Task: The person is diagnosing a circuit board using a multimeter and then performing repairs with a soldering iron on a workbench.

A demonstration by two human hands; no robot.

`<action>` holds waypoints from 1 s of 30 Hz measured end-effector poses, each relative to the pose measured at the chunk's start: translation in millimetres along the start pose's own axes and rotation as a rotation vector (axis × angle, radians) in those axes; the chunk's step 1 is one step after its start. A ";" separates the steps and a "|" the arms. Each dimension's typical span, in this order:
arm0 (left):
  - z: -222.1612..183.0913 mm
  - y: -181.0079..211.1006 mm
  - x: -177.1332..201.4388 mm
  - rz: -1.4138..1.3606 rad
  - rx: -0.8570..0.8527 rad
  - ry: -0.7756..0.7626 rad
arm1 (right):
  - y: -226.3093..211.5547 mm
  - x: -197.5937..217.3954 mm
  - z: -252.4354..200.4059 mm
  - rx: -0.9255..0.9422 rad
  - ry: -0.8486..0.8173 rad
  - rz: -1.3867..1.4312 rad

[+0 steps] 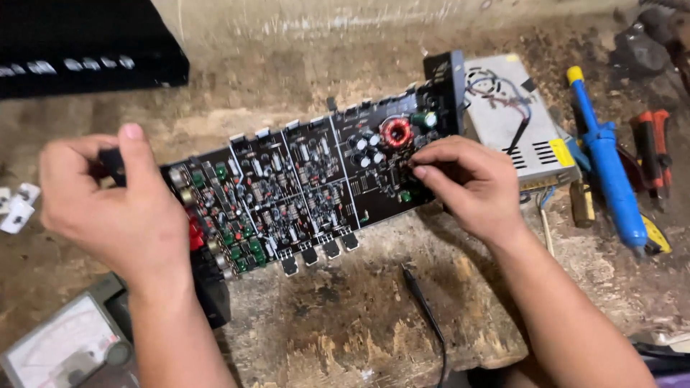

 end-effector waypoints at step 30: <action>-1.9 5.0 7.3 -0.056 -0.021 -0.016 | -4.1 -30.0 -3.4 -0.169 0.045 -0.313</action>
Point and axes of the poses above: each hand's wrist, its own z-axis towards the middle knuckle, its own x-axis out of the back of the hand, y = z × x, the point moved 2 cm from there along z, towards the middle knuckle
